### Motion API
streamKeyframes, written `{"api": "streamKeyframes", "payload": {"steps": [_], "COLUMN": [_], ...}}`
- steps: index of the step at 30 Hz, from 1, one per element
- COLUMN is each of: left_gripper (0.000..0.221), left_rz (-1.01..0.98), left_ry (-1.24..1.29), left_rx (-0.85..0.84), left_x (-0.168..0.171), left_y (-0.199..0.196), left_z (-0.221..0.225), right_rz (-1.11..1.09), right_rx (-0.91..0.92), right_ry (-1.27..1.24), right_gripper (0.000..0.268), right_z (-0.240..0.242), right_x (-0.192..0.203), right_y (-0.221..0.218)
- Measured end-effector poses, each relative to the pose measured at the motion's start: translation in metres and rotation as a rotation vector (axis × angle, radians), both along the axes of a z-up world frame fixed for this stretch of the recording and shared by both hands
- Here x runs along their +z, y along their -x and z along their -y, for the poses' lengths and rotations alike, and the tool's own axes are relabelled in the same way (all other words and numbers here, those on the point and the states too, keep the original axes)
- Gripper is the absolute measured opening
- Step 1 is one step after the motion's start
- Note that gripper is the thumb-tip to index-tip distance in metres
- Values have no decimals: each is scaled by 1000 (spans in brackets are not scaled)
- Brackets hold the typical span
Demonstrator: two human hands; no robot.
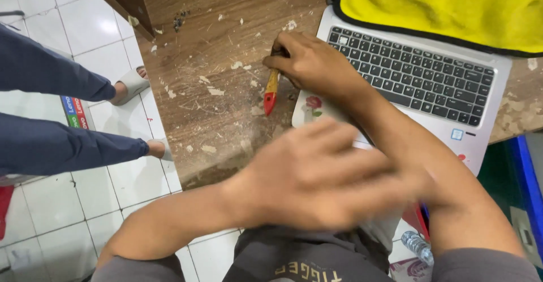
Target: Removing individual keys from a laptop keyboard using a prying tool and cleaning the area with a brush.
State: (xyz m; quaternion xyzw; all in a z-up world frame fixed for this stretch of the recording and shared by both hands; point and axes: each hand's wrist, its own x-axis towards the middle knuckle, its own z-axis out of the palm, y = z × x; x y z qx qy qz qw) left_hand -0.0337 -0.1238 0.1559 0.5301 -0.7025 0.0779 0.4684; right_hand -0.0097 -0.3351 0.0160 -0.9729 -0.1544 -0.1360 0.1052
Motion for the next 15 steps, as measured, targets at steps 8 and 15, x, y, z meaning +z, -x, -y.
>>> {"api": "streamKeyframes", "payload": {"steps": [8, 15], "left_gripper": [29, 41], "left_rz": [-340, -873], "left_ry": [-425, -1027], "left_rx": [-312, -858], "left_x": [-14, -38], "left_y": [42, 50], "left_z": [-49, -60], "right_rz": [-11, 97], "right_rx": [-46, 61], "right_ry": [-95, -45], "right_gripper": [24, 17], "right_z": [-17, -4], "right_x": [18, -3], "right_y": [13, 8]}}
